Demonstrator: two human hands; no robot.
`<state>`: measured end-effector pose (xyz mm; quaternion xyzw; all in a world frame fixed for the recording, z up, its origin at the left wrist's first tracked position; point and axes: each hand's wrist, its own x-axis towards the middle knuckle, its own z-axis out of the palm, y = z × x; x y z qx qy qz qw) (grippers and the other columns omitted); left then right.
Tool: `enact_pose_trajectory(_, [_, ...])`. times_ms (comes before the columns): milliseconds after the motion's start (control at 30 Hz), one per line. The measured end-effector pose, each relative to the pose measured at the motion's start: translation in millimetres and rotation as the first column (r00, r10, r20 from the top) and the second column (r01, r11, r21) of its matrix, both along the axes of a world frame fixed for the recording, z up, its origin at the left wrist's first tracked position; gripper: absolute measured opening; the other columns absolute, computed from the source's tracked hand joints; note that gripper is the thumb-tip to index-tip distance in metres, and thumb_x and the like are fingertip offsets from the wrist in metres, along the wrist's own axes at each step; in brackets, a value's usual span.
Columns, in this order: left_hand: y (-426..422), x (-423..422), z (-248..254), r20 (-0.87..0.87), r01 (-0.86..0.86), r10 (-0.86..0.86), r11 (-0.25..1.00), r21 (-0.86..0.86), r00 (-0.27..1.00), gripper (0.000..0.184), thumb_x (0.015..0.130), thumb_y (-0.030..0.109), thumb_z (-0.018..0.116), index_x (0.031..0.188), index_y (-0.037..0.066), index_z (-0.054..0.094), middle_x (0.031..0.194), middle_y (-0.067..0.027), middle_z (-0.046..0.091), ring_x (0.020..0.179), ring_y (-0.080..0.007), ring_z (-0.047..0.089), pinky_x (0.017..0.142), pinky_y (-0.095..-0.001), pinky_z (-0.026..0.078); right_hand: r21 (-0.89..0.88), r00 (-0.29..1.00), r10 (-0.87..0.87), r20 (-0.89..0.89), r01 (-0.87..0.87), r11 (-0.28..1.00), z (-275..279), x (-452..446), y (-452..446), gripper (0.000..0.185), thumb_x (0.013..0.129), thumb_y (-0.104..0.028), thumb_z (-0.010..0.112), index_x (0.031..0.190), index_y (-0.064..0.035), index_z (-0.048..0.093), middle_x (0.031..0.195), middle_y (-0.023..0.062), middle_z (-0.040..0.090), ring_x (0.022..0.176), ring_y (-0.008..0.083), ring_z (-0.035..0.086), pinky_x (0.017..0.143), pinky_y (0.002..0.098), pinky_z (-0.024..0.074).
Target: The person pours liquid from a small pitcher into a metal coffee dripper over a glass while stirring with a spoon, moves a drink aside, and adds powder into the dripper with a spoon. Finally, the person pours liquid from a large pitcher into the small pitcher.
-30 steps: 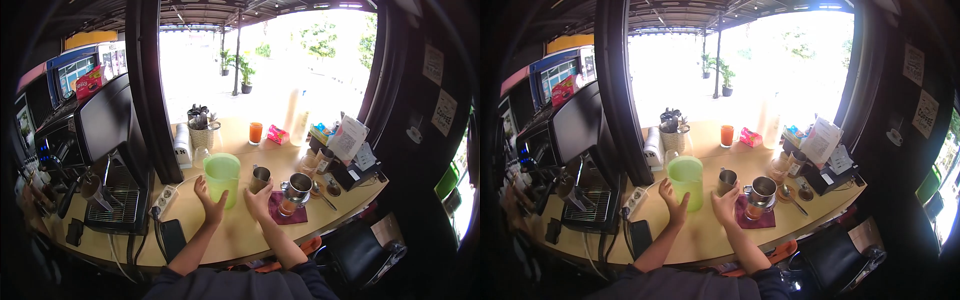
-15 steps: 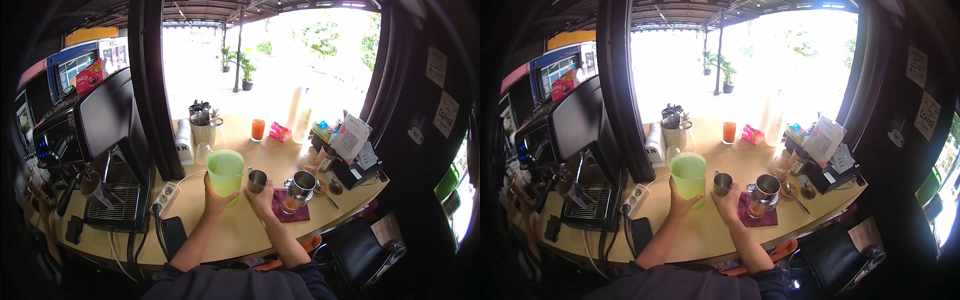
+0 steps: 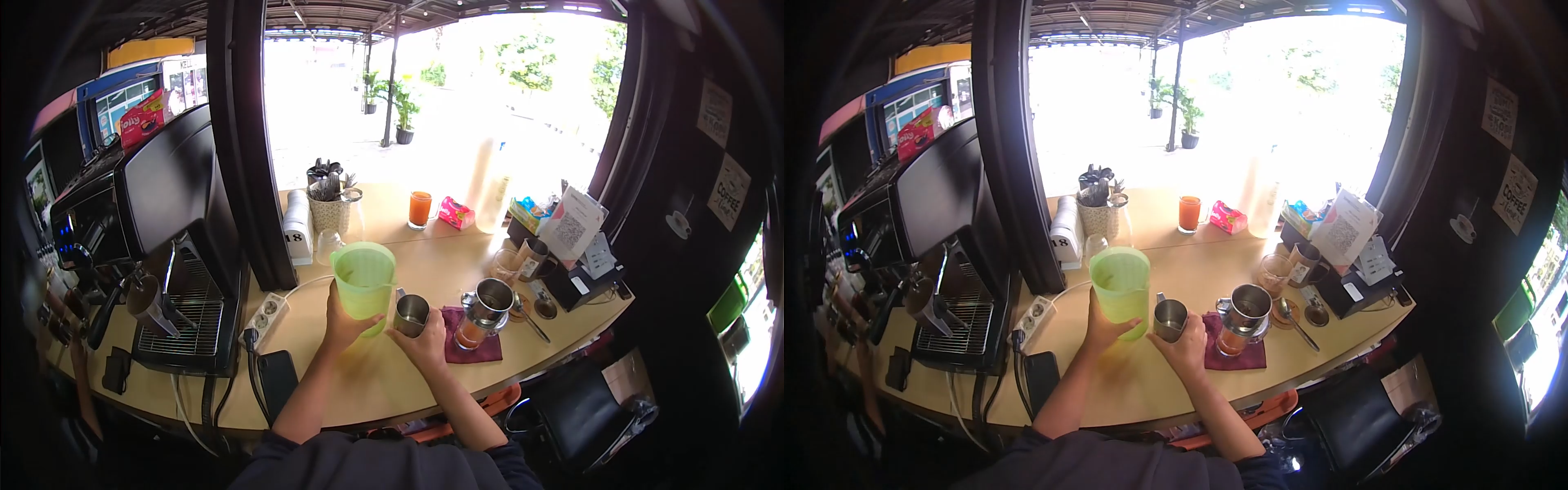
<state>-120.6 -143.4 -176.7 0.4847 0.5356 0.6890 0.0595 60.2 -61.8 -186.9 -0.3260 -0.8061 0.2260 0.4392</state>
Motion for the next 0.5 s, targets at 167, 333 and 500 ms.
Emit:
enact_pose_trajectory(167, [-2.4,22.8,8.2,-0.054,-0.287,0.284,0.956,-0.056,0.957,0.107,0.055,0.019,0.094,0.140,0.001,0.032,0.125,-0.0173,0.056,0.123,-0.0295,0.053,0.099,-0.0424,0.046,-0.068,0.990,0.109,-0.089,-0.115,0.991,-3.2,-1.9,6.4,0.086,0.060,-0.033,0.092,0.121,-0.0005,0.041,0.106,0.0220,0.058,0.098,0.0397,0.059,0.082,0.0477,0.0483])
enact_pose_trajectory(333, [9.8,-1.1,-13.6,0.412,-0.020,-0.041,0.989,0.144,0.910,0.073,0.088,0.044,0.068,0.140,0.000,0.040,0.130,-0.0162,0.056,0.124,-0.0241,0.051,0.102,-0.0392,0.043,-0.102,0.987,0.112,-0.114,-0.124,0.987,-4.8,-3.5,8.6,0.085,0.061,-0.032,0.091,0.121,-0.0010,0.040,0.106,0.0231,0.058,0.097,0.0404,0.060,0.081,0.0480,0.0495])
enact_pose_trajectory(500, [6.7,-5.4,40.9,0.645,0.087,-0.140,0.990,0.113,0.751,0.070,0.100,0.059,0.030,0.138,0.003,0.047,0.134,-0.0122,0.055,0.124,-0.0203,0.051,0.105,-0.0349,0.039,-0.076,0.986,0.080,-0.149,-0.092,0.993,-4.4,-2.3,9.3,0.084,0.062,-0.030,0.091,0.122,-0.0009,0.039,0.106,0.0245,0.057,0.096,0.0398,0.059,0.081,0.0474,0.0492])
